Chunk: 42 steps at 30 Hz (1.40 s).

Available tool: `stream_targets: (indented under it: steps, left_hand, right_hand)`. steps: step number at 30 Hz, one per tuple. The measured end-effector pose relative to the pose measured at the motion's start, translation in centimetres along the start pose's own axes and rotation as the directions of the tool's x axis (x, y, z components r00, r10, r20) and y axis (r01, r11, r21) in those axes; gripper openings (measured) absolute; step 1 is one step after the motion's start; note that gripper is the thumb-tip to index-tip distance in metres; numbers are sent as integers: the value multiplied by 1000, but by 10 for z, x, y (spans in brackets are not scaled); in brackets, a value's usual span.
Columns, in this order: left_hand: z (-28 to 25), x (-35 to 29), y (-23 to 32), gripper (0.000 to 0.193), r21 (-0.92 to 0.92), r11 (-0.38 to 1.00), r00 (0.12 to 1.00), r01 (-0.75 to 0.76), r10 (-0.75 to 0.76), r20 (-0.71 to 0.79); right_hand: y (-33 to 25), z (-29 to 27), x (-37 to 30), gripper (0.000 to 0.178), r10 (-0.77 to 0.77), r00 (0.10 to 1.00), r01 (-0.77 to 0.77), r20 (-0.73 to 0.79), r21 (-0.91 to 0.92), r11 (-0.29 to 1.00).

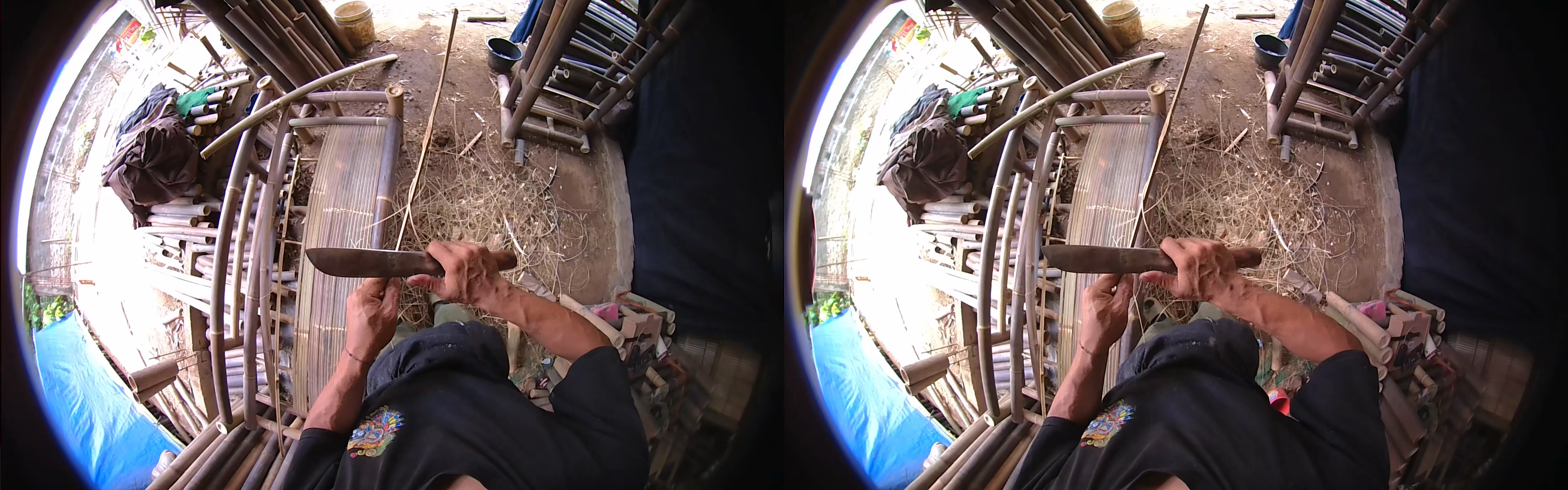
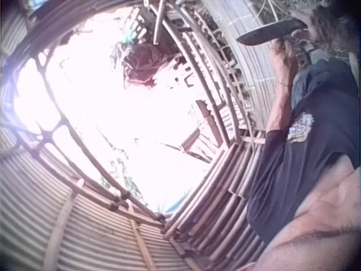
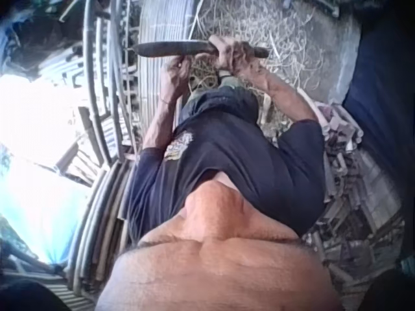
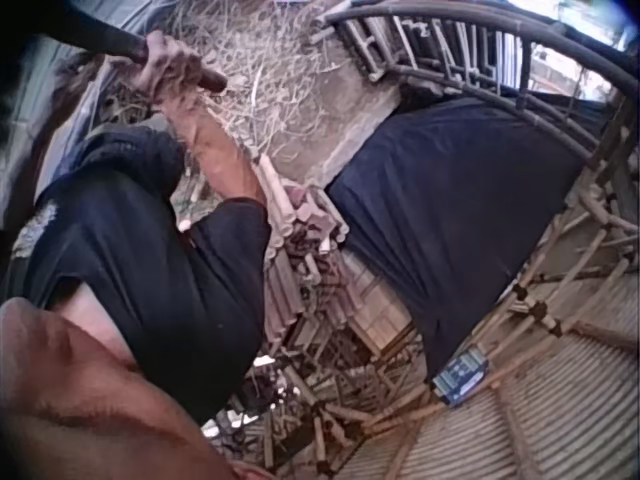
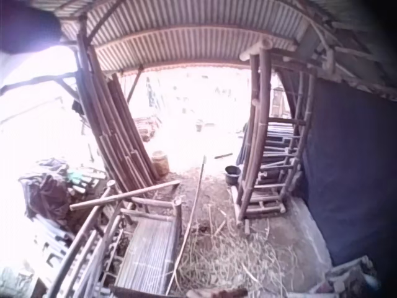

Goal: The person uses a machete to shave and smooth thin bamboo strips, repeatedly striking the strips against a bamboo frame to remove splinters and shape the edges. The person then places the finished strips onto a bamboo rack.

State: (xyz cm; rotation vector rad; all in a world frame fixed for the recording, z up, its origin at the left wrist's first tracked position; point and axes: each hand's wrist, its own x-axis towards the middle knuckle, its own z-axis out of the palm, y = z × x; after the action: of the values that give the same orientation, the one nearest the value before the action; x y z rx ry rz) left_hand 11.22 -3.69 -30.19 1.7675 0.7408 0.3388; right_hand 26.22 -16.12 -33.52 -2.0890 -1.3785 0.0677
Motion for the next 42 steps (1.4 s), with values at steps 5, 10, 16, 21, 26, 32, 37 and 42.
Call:
stream_targets:
  steps: [5, 10, 16, 21, 26, 32, 37, 42]
  left_hand:
    - [-6, -6, 11, 28, 34, 996, 996, 88, -88, 22]
    - [-7, -17, 0, 28, 72, 995, 992, 74, -81, 101]
    - [-5, -31, -2, 30, 51, 997, 994, 57, -61, 91]
    - [-10, -45, -4, 32, 143, 990, 988, 4, -26, 152]
    - [-14, -47, 1, 34, 188, 982, 986, 7, -39, 164]
    - [-20, -65, -2, 33, 237, 967, 979, -94, 46, 200]
    - [-24, -62, -7, 38, 286, 947, 977, -145, 91, 193]
    - [-25, -63, -5, 37, 286, 949, 974, -134, 73, 213]
  right_hand:
    - [4, -4, 5, 63, 128, 992, -127, 25, -9, 992]
    - [8, 8, -7, 66, -140, 985, 141, -100, -1, 990]
    - [24, -9, 5, 67, 135, 991, -135, 18, -4, 991]
    - [54, -24, 24, 66, 320, 943, -307, -97, 128, 943]
    - [41, -16, 4, 70, -86, 993, 81, -85, -68, 994]
    - [74, -42, 16, 68, 356, 933, -359, 44, 70, 931]
    - [69, -33, 9, 72, 208, 978, -208, 27, 32, 978]
    - [49, -35, -2, 71, 205, 978, -206, 37, 20, 978]
